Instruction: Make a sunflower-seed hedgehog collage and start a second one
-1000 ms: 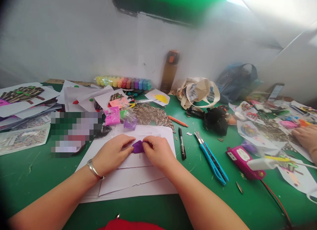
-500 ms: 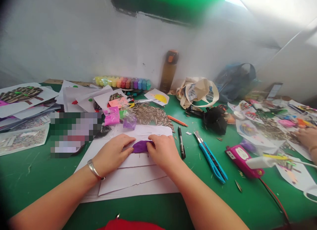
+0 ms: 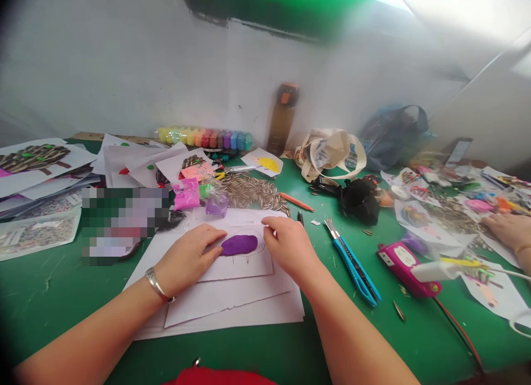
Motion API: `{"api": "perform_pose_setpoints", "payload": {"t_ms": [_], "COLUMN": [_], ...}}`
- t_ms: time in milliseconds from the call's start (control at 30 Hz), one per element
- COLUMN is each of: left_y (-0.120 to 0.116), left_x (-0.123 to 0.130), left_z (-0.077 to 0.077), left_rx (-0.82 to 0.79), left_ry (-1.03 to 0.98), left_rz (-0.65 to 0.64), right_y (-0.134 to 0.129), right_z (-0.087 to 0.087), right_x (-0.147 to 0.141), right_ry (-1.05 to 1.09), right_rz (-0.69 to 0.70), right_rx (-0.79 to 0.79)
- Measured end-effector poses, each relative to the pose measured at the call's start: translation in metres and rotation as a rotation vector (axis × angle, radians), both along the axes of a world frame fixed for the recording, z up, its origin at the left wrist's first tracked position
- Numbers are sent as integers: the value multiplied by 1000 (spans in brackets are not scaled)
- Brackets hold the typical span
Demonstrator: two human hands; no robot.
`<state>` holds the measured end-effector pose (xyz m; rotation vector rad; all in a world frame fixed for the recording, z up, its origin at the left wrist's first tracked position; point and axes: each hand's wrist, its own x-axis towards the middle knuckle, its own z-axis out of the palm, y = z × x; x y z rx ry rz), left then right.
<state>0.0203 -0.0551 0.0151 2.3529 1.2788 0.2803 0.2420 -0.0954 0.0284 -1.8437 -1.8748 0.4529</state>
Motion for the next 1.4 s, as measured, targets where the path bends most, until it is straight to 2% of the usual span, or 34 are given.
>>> {"api": "perform_pose_setpoints", "payload": {"t_ms": [167, 267, 400, 533, 667, 800, 967, 1200, 1400], "left_y": [-1, 0, 0, -1, -1, -1, -1, -2, -2], "left_x": [-1, -1, -1, -1, 0, -1, -1, 0, -1], "left_z": [-1, -2, -2, -1, 0, -1, -3, -1, -2], "left_rx": [2, 3, 0, 3, -1, 10, 19, 24, 31], "left_ry": [-10, -13, -10, -7, -1, 2, 2, 8, 22], "left_rz": [-4, -11, -14, -15, -16, -17, -24, -36, -40], "right_y": [-9, -13, -11, -9, -12, -13, -9, -2, -6], "right_z": [7, 10, 10, 8, 8, 6, -1, -11, -6], "right_x": [-1, -8, -8, -3, -4, -8, -8, -3, -8], "right_ry": [-102, -268, -397, -374, -313, -382, -445, -300, -198], "right_rz": [274, 342, 318, 298, 314, 374, 330, 296, 319], "right_rx": [31, -18, -62, -67, -1, -8, -39, -38, 69]}}
